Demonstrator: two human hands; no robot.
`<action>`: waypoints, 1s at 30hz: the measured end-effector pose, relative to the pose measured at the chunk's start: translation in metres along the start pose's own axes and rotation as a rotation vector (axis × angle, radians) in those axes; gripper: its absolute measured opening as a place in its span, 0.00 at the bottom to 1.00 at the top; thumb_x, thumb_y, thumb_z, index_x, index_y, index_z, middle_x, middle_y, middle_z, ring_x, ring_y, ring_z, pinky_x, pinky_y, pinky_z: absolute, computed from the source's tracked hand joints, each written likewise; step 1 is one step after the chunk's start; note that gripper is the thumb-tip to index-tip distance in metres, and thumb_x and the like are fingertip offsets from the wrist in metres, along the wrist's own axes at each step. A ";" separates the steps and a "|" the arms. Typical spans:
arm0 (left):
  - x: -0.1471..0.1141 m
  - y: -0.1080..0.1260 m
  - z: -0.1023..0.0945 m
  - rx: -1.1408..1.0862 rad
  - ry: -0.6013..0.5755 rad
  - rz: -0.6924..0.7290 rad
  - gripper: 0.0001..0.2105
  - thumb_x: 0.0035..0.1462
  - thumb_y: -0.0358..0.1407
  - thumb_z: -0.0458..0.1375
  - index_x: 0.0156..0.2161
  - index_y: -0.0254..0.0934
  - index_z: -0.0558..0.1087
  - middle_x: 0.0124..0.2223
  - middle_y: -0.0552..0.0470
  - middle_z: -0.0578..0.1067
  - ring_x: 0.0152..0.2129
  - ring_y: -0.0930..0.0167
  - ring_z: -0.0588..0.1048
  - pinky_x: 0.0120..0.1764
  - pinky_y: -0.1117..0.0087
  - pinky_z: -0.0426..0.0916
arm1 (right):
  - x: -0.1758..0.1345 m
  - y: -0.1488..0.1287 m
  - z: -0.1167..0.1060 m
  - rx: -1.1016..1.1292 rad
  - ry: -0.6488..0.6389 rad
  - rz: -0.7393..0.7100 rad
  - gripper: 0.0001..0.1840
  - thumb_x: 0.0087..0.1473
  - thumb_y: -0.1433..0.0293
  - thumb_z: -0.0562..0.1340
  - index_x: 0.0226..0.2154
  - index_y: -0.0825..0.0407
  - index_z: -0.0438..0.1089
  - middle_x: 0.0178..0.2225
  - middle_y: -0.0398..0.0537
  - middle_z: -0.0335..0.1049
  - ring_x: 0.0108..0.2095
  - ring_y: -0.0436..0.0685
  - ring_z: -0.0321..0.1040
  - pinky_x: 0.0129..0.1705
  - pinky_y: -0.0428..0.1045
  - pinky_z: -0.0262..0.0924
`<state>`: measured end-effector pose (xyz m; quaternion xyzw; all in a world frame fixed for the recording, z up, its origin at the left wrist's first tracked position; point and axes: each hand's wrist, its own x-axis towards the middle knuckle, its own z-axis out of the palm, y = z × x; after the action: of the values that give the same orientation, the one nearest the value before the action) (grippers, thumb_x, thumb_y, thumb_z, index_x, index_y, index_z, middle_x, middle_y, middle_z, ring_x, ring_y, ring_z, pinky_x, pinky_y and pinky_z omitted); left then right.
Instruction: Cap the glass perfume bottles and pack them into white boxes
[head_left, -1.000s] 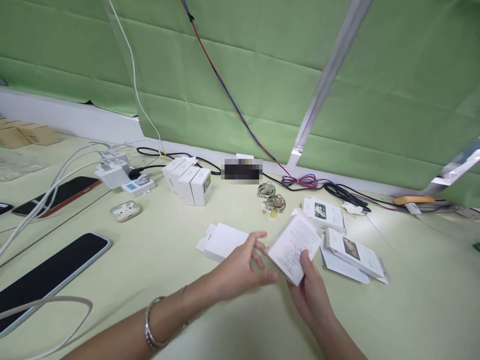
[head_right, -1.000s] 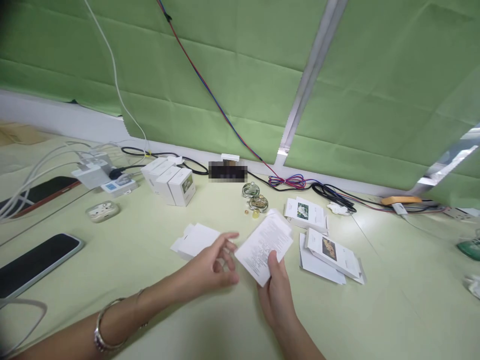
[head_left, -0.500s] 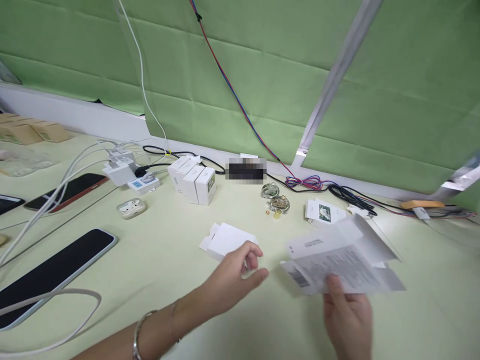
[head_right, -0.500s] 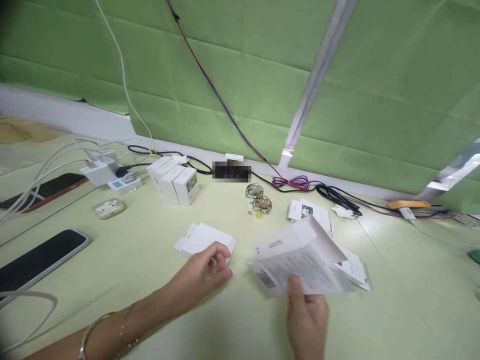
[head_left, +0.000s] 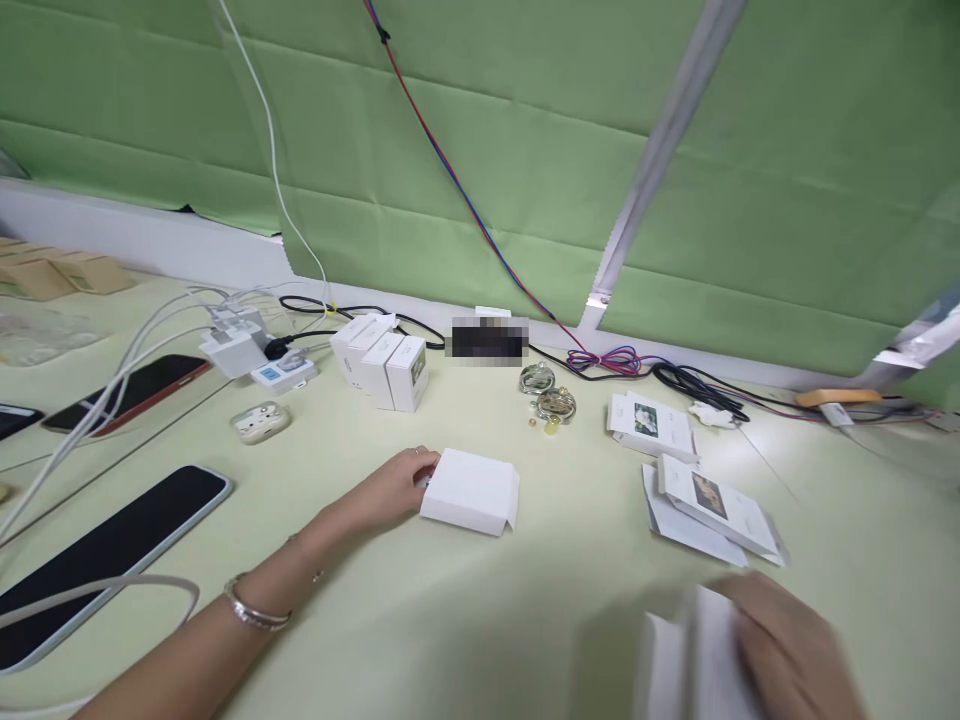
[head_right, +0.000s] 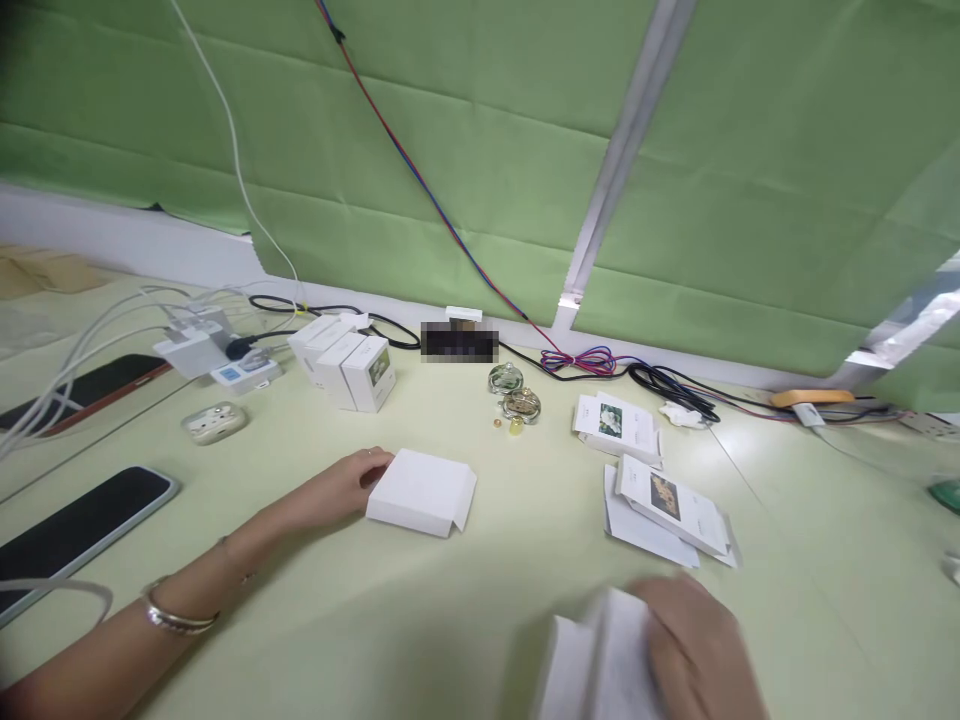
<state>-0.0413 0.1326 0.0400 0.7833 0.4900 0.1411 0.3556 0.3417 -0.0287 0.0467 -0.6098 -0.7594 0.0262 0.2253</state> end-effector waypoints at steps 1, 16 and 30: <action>0.001 0.001 0.003 0.023 0.033 0.001 0.10 0.48 0.36 0.51 0.34 0.36 0.72 0.35 0.50 0.72 0.33 0.66 0.70 0.34 0.70 0.64 | 0.022 -0.013 0.010 0.000 -0.128 -0.028 0.21 0.57 0.67 0.42 0.29 0.51 0.68 0.25 0.49 0.70 0.26 0.57 0.67 0.30 0.50 0.57; -0.026 -0.014 -0.009 0.093 0.005 -0.003 0.14 0.55 0.40 0.49 0.46 0.42 0.70 0.40 0.50 0.72 0.39 0.66 0.69 0.40 0.69 0.62 | 0.151 -0.115 0.085 -0.228 -0.637 -0.215 0.39 0.52 0.50 0.47 0.62 0.50 0.40 0.31 0.54 0.73 0.32 0.63 0.69 0.30 0.50 0.54; -0.033 -0.048 -0.047 0.242 -0.025 -0.164 0.14 0.52 0.35 0.47 0.40 0.41 0.72 0.41 0.50 0.74 0.38 0.65 0.71 0.40 0.68 0.64 | 0.109 -0.081 0.085 -0.217 -0.641 -0.165 0.29 0.57 0.54 0.44 0.60 0.39 0.45 0.25 0.47 0.70 0.28 0.59 0.68 0.28 0.48 0.50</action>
<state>-0.1166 0.1363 0.0441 0.7795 0.5613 0.0417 0.2748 0.2189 0.0727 0.0301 -0.5275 -0.8367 0.1173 -0.0894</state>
